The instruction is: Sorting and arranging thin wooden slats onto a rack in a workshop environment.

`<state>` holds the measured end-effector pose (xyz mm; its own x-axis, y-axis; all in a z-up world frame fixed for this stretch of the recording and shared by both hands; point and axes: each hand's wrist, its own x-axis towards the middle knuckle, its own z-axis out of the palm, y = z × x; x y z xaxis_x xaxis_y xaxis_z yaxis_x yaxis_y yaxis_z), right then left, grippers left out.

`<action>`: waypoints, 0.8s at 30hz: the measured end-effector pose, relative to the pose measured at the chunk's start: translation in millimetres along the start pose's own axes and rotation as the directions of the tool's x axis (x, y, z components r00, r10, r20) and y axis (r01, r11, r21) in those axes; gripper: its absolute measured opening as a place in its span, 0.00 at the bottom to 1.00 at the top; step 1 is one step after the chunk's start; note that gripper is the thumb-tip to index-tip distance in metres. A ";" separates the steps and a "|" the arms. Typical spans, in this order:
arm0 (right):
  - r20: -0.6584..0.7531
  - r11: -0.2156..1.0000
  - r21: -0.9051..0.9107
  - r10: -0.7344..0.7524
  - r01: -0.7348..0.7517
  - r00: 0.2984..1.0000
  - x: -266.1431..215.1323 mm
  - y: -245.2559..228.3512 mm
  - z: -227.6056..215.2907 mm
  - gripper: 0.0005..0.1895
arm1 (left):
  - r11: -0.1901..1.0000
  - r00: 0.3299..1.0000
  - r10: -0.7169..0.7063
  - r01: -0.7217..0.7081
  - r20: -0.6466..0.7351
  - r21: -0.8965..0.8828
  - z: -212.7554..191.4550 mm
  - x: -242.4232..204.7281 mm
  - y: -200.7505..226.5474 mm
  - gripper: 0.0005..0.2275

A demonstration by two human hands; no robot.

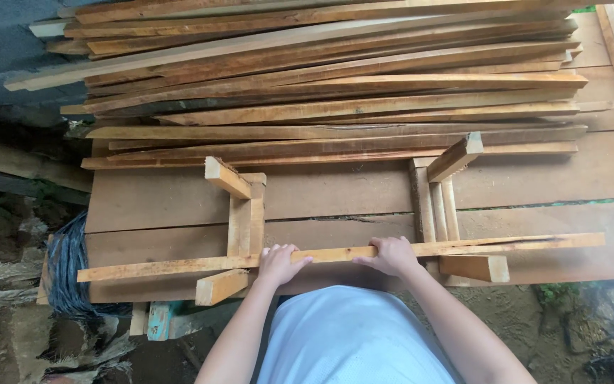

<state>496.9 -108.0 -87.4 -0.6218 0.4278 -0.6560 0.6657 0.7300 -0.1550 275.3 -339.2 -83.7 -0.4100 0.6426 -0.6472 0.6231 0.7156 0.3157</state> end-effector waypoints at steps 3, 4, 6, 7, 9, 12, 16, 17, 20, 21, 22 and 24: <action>0.019 0.999 0.038 0.019 -0.020 1.000 -5.0 -0.7 -2.0 0.39 | 1.000 1.000 0.000 0.000 0.010 -0.025 9.5 6.2 -6.0 0.24; 0.008 0.998 0.066 0.020 -0.020 1.000 -6.4 -1.8 -4.0 0.39 | 0.999 1.000 -0.001 0.001 0.006 -0.038 11.8 9.1 -8.2 0.25; 0.002 0.998 0.056 0.020 -0.020 1.000 -5.4 -2.5 -5.4 0.40 | 0.998 1.000 -0.001 0.001 -0.001 -0.057 4.1 4.3 -5.2 0.24; 0.004 0.999 0.048 0.022 -0.022 1.000 -7.6 -3.2 -3.1 0.40 | 0.997 1.000 -0.003 0.003 -0.001 -0.077 3.3 -1.3 -4.2 0.24; 0.005 0.999 0.039 0.014 -0.014 1.000 -7.5 -2.3 0.1 0.40 | 0.997 1.000 0.000 0.000 -0.005 -0.071 10.3 3.3 -7.7 0.24; 0.017 0.999 0.038 0.011 -0.012 1.000 -5.4 -1.4 0.4 0.40 | 0.999 1.000 0.002 -0.003 -0.001 -0.054 11.2 5.5 -7.9 0.23; 0.077 0.999 0.045 0.012 -0.015 0.997 -5.5 -3.2 -7.2 0.40 | 0.999 0.999 -0.004 0.006 0.039 -0.034 13.9 11.7 -11.4 0.22; 0.077 0.999 0.045 0.011 -0.014 0.997 -5.6 -3.5 -7.9 0.40 | 0.999 0.999 -0.005 0.007 0.038 -0.034 10.4 9.9 -10.0 0.22; 0.103 0.999 0.032 0.018 -0.021 0.994 -5.4 -4.9 -12.3 0.39 | 1.000 0.995 -0.027 0.028 0.092 -0.012 -4.4 6.5 -2.4 0.22; 0.103 0.998 0.057 0.021 -0.027 0.994 -7.3 -6.3 -14.1 0.38 | 0.999 0.991 -0.048 0.049 0.129 -0.011 -11.0 4.0 2.0 0.21; 0.103 0.996 0.083 0.024 -0.033 0.994 -8.7 -7.7 -16.2 0.36 | 0.997 0.984 -0.068 0.071 0.166 -0.009 -17.9 1.8 6.4 0.21; 0.076 0.987 0.154 0.022 -0.034 0.997 -6.2 -2.6 -9.4 0.33 | 0.996 0.971 -0.090 0.085 0.224 0.029 -28.6 5.3 14.7 0.20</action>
<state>495.1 -107.5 -76.0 -0.5737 0.4024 -0.7134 0.7421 0.6240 -0.2448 263.2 -317.5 -62.7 -0.3049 0.4982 -0.8116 0.6049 0.7596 0.2390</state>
